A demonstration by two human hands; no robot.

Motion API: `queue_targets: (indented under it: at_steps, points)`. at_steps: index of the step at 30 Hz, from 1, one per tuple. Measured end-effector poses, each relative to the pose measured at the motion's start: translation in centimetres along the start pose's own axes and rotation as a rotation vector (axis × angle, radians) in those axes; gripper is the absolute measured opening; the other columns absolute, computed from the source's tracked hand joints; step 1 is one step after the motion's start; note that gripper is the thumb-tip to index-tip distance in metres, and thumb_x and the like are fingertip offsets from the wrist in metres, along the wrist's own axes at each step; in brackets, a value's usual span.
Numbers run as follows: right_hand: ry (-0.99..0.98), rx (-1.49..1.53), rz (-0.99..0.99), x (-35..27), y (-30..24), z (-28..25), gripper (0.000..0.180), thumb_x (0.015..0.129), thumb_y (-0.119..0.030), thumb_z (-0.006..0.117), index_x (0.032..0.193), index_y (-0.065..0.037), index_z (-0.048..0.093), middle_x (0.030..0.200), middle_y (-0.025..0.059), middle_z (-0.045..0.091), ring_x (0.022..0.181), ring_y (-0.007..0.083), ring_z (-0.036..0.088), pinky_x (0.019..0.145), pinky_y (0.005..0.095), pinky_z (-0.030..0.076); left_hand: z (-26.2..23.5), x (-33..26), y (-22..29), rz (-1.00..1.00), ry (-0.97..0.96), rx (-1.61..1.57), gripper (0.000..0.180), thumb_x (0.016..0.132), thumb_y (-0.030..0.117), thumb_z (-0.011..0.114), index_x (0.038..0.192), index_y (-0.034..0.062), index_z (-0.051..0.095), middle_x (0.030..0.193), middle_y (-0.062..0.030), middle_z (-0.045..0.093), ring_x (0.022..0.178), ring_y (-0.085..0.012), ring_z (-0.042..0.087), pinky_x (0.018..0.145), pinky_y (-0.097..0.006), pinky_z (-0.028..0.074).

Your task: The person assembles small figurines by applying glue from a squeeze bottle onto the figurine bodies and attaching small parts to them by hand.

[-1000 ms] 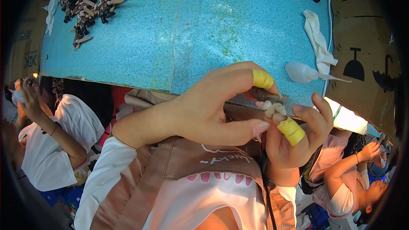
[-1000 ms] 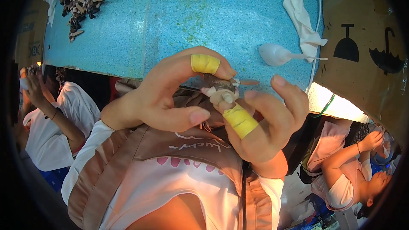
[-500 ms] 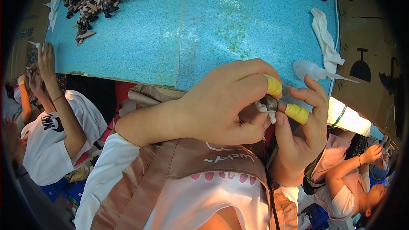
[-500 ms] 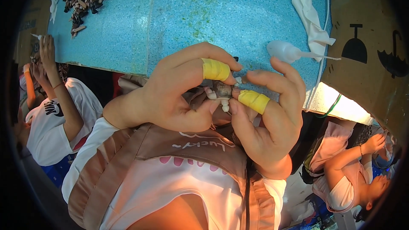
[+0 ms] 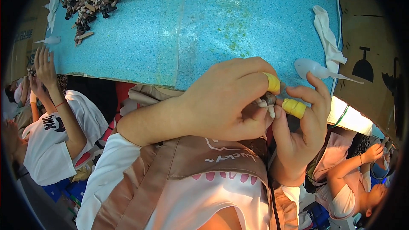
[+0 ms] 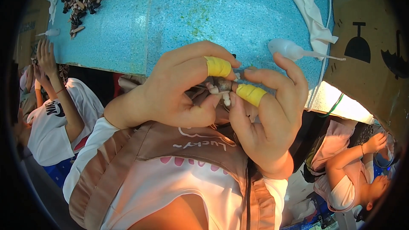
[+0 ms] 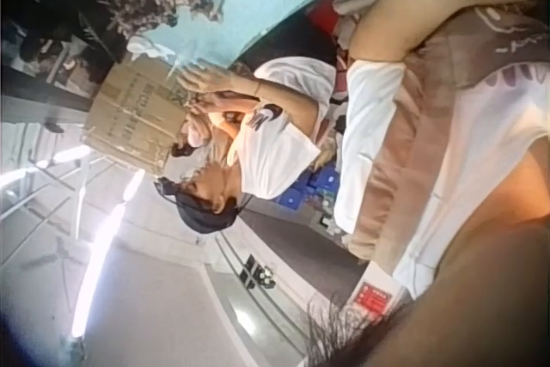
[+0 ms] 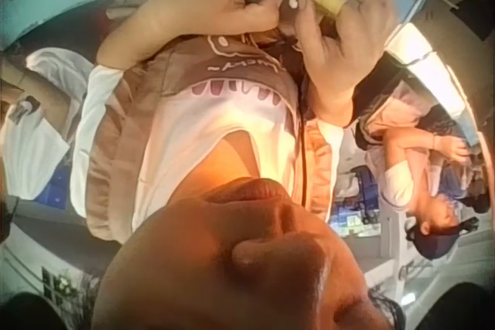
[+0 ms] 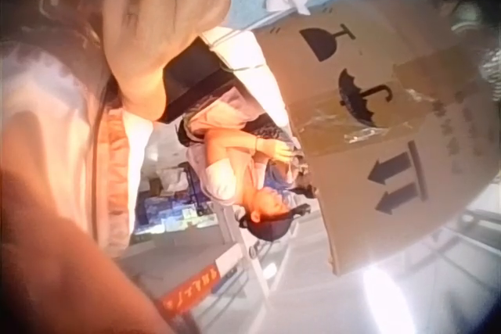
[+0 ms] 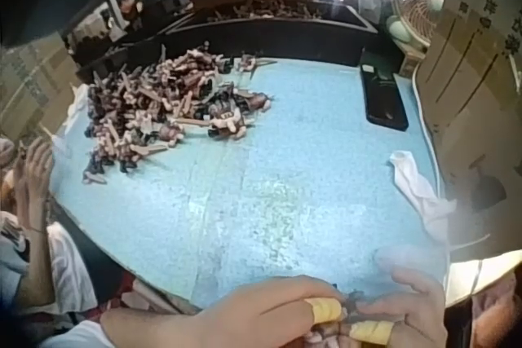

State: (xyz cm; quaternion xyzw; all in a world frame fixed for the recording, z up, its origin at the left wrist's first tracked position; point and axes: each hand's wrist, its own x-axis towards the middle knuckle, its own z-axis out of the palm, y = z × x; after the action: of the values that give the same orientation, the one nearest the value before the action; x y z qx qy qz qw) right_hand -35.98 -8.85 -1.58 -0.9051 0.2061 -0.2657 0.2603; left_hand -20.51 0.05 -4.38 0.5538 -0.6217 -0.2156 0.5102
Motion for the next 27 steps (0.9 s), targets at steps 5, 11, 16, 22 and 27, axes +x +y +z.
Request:
queue_targets:
  at_steps: [5,11,16,22,27]
  points:
    - [0.048,0.254,0.082,-0.2,1.1,0.5,0.017,0.064,-0.001,0.067,0.08,-0.003,0.062,0.09,0.0101,0.061,0.096,0.0348,0.052,0.088,0.0427,0.04,0.0,0.1,0.0,-0.106,-0.017,-0.137,0.032,0.062,0.002,0.06,0.093,-0.0016,0.055,0.097,-0.0178,0.058,0.081,-0.0299,0.061,0.07,-0.033,0.05]
    - [0.078,0.171,0.023,-0.2,0.4,0.6,0.018,0.064,-0.002,0.066,0.082,-0.002,0.061,0.089,0.0109,0.061,0.093,0.0329,0.054,0.087,0.042,0.041,0.2,-0.1,0.1,-0.079,0.082,-0.174,0.031,0.063,0.005,0.06,0.093,-0.0013,0.056,0.099,-0.0179,0.059,0.085,-0.029,0.06,0.074,-0.034,0.049]
    - [0.067,0.227,0.035,-0.1,1.1,1.2,0.02,0.064,-0.002,0.065,0.084,-0.002,0.059,0.09,0.0117,0.06,0.091,0.032,0.054,0.085,0.0416,0.042,0.5,-0.2,-0.2,-0.075,0.078,-0.116,0.03,0.065,0.006,0.058,0.094,-0.001,0.057,0.1,-0.0183,0.058,0.087,-0.0274,0.06,0.075,-0.033,0.049]
    - [0.195,0.416,0.003,-0.8,1.8,2.0,0.031,0.066,-0.011,0.07,0.093,-0.001,0.059,0.094,0.0136,0.059,0.089,0.0333,0.055,0.083,0.042,0.043,0.5,0.1,1.2,-0.748,0.006,-0.981,0.033,0.085,0.007,0.054,0.116,-0.0018,0.045,0.105,-0.0125,0.057,0.09,-0.0159,0.058,0.077,-0.028,0.048]
    - [0.035,0.058,0.021,-0.6,1.4,0.7,0.062,0.059,-0.021,0.077,0.112,0.001,0.055,0.112,0.0193,0.048,0.097,0.034,0.05,0.082,0.0402,0.042,-1.0,0.0,2.3,-0.802,-0.104,-1.043,0.052,0.085,0.005,0.057,0.131,-0.0004,0.032,0.106,-0.0112,0.056,0.086,-0.0132,0.058,0.077,-0.025,0.047]
